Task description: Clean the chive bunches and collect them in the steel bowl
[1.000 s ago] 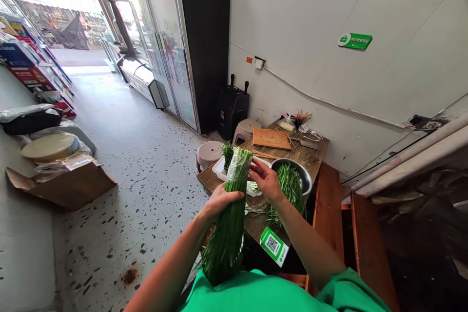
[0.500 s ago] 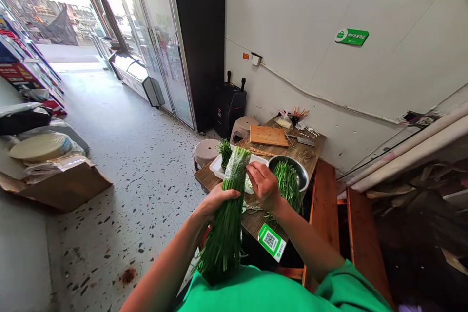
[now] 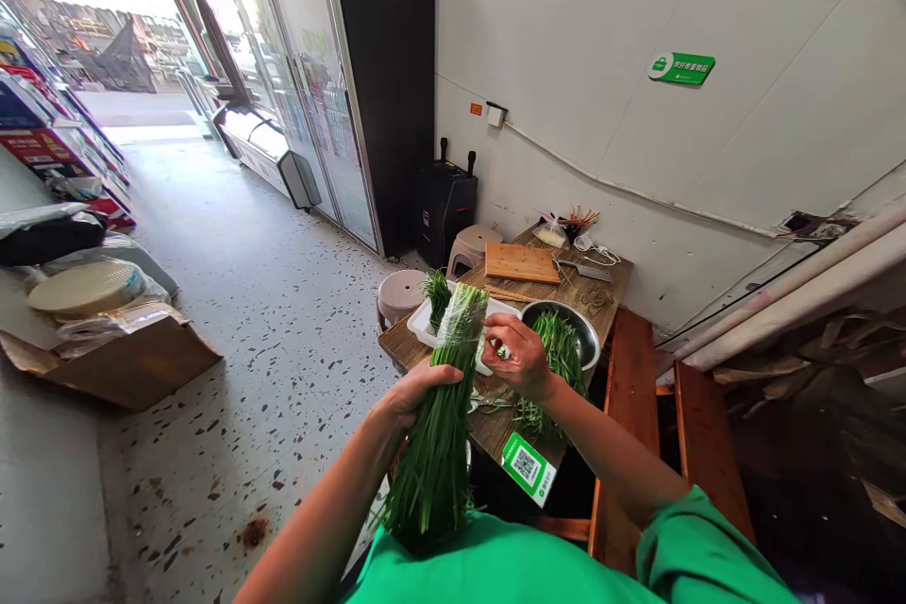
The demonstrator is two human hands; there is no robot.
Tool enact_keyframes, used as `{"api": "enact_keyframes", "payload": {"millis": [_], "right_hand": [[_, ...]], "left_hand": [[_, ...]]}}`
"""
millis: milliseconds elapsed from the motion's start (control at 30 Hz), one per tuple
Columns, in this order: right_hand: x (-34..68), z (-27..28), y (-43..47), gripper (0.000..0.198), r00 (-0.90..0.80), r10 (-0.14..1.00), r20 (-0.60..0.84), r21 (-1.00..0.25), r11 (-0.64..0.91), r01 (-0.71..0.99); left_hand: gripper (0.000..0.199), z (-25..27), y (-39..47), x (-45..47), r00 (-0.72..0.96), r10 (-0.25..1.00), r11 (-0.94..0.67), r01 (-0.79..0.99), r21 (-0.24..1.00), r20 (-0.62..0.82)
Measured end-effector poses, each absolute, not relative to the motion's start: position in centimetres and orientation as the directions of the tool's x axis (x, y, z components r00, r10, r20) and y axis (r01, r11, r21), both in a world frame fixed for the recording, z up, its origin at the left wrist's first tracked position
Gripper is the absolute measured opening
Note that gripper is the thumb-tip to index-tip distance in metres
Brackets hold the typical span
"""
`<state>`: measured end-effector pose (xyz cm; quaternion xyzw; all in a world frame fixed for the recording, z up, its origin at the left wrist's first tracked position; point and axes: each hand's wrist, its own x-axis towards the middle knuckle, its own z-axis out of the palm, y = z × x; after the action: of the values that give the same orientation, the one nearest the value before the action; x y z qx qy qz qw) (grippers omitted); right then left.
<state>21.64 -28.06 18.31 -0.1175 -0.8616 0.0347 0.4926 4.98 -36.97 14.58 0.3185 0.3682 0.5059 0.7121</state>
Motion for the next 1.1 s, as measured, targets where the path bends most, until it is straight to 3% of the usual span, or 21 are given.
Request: {"api": "enact_keyframes", "payload": {"millis": [167, 300, 433, 533, 633, 700, 800, 933, 1000, 1100], "right_hand": [[22.1, 17.8, -28.3, 0.009, -0.528, 0.469, 0.708, -0.523, 0.851, 0.054], [22.0, 17.0, -27.5, 0.009, -0.604, 0.682, 0.412, -0.873, 0.486, -0.045], [21.2, 16.4, -24.8, 0.015, -0.604, 0.772, 0.196, -0.980, 0.178, -0.090], [19.9, 17.9, -22.1, 0.009, -0.693, 0.720, -0.025, -0.993, -0.100, -0.068], [18.5, 21.9, -20.6, 0.010, -0.759, 0.646, -0.077, -0.955, -0.267, -0.131], [18.4, 24.9, -20.8, 0.011, -0.763, 0.647, 0.013, -0.932, -0.269, -0.244], [20.0, 27.4, -22.0, 0.010, -0.721, 0.662, 0.206, -0.903, -0.156, -0.401], [24.0, 24.4, -21.9, 0.009, -0.548, 0.780, 0.300, -0.841, -0.055, -0.538], [25.0, 21.4, -20.9, 0.013, -0.454, 0.876, 0.161, -0.811, -0.144, -0.566], [24.6, 18.2, -19.1, 0.022, -0.333, 0.939, -0.080, -0.755, -0.275, -0.596]], "left_hand": [[0.033, 13.7, -37.1, 4.4, 0.318, 0.927, 0.352, -0.555, 0.754, -0.200], [0.052, 12.9, -37.0, 3.8, 0.510, 0.860, 0.397, -0.651, 0.647, -0.016], [0.056, 12.8, -37.0, 3.2, 0.561, 0.821, 0.358, -0.651, 0.670, 0.106], [0.052, 13.1, -36.9, 2.9, 0.578, 0.816, 0.343, -0.516, 0.785, 0.022], [0.042, 13.0, -36.6, 2.6, 0.527, 0.841, 0.335, -0.333, 0.881, -0.121], [0.036, 12.5, -36.3, 2.2, 0.487, 0.853, 0.347, -0.261, 0.901, -0.188], [0.036, 11.0, -36.4, 0.9, 0.417, 0.884, 0.352, -0.304, 0.885, -0.209], [0.052, 8.9, -38.3, -1.8, 0.341, 0.935, 0.268, -0.489, 0.830, -0.100], [0.059, 8.3, -39.7, -3.0, 0.341, 0.939, 0.234, -0.542, 0.807, -0.044], [0.064, 7.5, -41.8, -4.4, 0.448, 0.890, 0.305, -0.459, 0.835, -0.079]]}}
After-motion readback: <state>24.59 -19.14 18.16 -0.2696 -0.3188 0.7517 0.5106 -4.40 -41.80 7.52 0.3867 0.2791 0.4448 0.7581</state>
